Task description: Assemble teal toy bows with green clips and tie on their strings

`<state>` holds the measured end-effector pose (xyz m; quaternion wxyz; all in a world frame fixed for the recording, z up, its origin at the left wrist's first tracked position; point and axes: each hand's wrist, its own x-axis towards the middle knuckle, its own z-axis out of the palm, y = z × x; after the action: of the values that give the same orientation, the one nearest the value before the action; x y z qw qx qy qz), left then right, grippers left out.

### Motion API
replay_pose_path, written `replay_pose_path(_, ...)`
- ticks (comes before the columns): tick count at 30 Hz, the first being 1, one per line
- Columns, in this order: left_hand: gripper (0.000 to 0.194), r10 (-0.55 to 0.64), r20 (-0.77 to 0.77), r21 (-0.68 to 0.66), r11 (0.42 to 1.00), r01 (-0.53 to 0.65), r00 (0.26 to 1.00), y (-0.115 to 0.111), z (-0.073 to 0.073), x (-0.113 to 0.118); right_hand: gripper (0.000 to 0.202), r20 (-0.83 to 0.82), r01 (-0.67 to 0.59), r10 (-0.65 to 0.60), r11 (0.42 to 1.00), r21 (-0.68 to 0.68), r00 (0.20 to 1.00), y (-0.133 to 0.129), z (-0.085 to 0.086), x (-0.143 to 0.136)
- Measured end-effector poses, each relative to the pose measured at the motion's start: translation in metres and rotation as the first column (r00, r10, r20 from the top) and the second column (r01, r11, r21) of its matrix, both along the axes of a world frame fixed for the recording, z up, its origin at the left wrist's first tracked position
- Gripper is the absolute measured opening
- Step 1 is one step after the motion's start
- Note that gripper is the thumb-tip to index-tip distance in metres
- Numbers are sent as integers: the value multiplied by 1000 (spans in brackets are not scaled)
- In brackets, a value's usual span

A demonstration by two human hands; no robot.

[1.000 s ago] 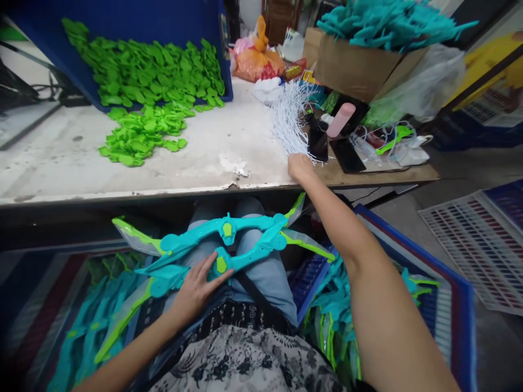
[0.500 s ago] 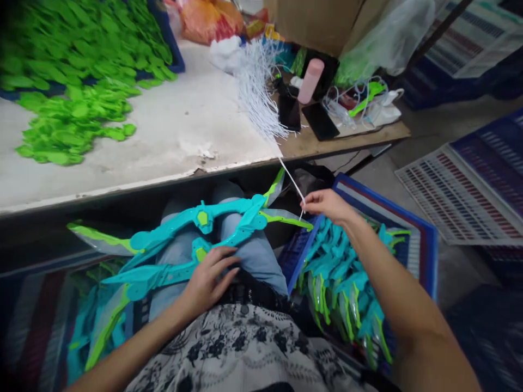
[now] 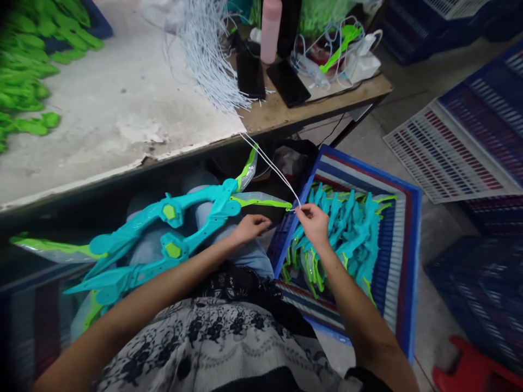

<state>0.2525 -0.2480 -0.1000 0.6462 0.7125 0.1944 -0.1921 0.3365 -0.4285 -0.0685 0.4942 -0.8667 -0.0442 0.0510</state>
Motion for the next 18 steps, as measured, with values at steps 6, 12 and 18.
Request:
replay_pose_path(6,24,76,-61,-107,991,-82,995,-12,-12,13,23,59,-39,44,996,-82,997,2,-18,2)
replay_pose_path(12,30,110,-115,-365,920,-145,987,-24,-19,34,23,144,-106,131,981,-164,981,5,-30,-1)
replay_pose_path(18,18,125,-138,-515,838,-179,983,-37,-29,55,26,62,-201,205,977,-74,977,-5,-40,10)
